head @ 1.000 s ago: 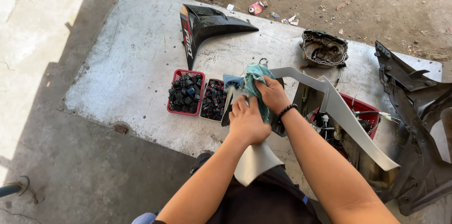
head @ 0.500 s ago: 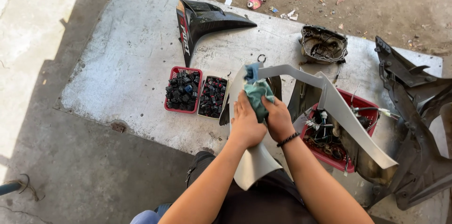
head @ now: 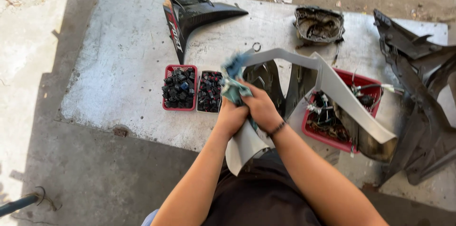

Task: The person wipes a gray motorcycle fairing with a blue cloth, cleaning both the exterior and interior surfaces. They rotate the fairing to reach different areas and also wipe a black motorcycle part with a carbon fiber pattern.

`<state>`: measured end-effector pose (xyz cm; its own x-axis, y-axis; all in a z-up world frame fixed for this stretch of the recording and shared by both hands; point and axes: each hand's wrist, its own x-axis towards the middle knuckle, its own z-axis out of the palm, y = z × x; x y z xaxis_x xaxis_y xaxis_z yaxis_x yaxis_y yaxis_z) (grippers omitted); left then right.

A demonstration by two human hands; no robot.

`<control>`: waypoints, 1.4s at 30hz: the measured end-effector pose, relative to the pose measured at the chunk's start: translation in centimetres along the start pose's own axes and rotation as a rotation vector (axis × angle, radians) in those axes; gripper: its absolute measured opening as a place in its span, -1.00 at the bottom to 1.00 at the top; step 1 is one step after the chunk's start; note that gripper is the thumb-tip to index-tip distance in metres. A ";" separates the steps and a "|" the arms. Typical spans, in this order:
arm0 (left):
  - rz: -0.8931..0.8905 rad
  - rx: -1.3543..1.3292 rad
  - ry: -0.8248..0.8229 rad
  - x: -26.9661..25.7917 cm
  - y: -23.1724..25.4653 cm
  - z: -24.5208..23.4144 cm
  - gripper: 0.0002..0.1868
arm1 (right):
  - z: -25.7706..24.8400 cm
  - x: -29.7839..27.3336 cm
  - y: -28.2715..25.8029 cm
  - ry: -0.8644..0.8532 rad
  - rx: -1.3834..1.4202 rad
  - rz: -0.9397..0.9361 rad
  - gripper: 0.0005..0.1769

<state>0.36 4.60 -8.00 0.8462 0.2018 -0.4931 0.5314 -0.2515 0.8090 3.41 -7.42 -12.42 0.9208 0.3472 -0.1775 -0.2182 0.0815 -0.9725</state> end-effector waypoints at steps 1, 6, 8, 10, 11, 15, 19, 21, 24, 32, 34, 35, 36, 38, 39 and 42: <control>-0.010 0.008 -0.012 -0.3 0.4 0.1 0.20 | 0.1 1.2 0.2 0.011 0.007 0.012 -0.55; -0.018 0.007 -0.050 -0.1 2.6 -0.1 0.25 | -0.3 4.4 1.7 0.097 0.317 0.031 -0.63; -0.015 0.008 -0.042 1.3 0.7 0.8 0.26 | -1.0 2.8 2.1 0.114 0.310 0.108 -0.66; -0.005 0.006 -0.031 2.5 0.3 1.4 0.26 | -1.5 1.0 0.3 0.129 0.298 0.179 -0.69; -0.006 -0.009 -0.018 2.3 0.2 1.5 0.16 | -1.4 -0.7 -1.4 0.104 0.373 0.168 -0.70; 0.008 -0.065 0.033 1.6 0.6 1.8 -0.22 | 0.0 -2.2 -3.8 0.092 0.539 0.087 -0.69; 0.025 0.024 -0.050 0.3 1.2 1.7 0.23 | -1.6 -0.1 2.6 0.218 0.608 0.145 -0.73; -0.002 -0.010 -0.095 -0.1 1.8 1.2 0.26 | -1.6 -0.8 1.2 0.210 0.402 0.424 -0.67; -0.037 -0.103 -0.035 0.3 2.0 0.0 0.17 | -2.1 -3.7 2.3 0.061 0.718 0.199 -0.71; 0.020 -0.040 -0.097 0.6 -0.4 0.4 0.28 | -1.6 2.6 1.7 0.279 0.405 0.277 -0.63; -0.011 -0.043 -0.111 0.4 0.3 0.0 0.33 | -1.1 3.6 -1.4 0.366 0.582 0.312 -0.68; -0.033 -0.094 -0.101 0.0 0.9 -0.6 0.29 | 0.0 3.8 -4.8 0.608 0.559 0.275 -0.57; -0.055 -0.146 -0.090 -0.5 1.4 -1.1 0.25 | 1.1 4.0 -8.2 0.849 0.531 0.233 -0.37; -0.071 -0.163 -0.099 -0.9 1.5 -1.6 0.24 | -2.3 5.3 -3.8 0.736 0.605 0.214 -0.43; -0.079 -0.183 -0.115 -0.9 1.7 -1.6 0.23 | -4.2 6.1 -1.7 0.627 0.675 0.186 -0.49; -0.065 -0.182 -0.118 -0.3 1.2 -1.3 0.22 | -3.0 4.8 0.1 0.357 0.304 0.212 -0.58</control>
<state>0.71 5.48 -6.51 0.8150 0.0970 -0.5713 0.5779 -0.0640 0.8136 8.79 -8.54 -13.85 0.8877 0.0491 -0.4578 -0.4470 0.3308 -0.8312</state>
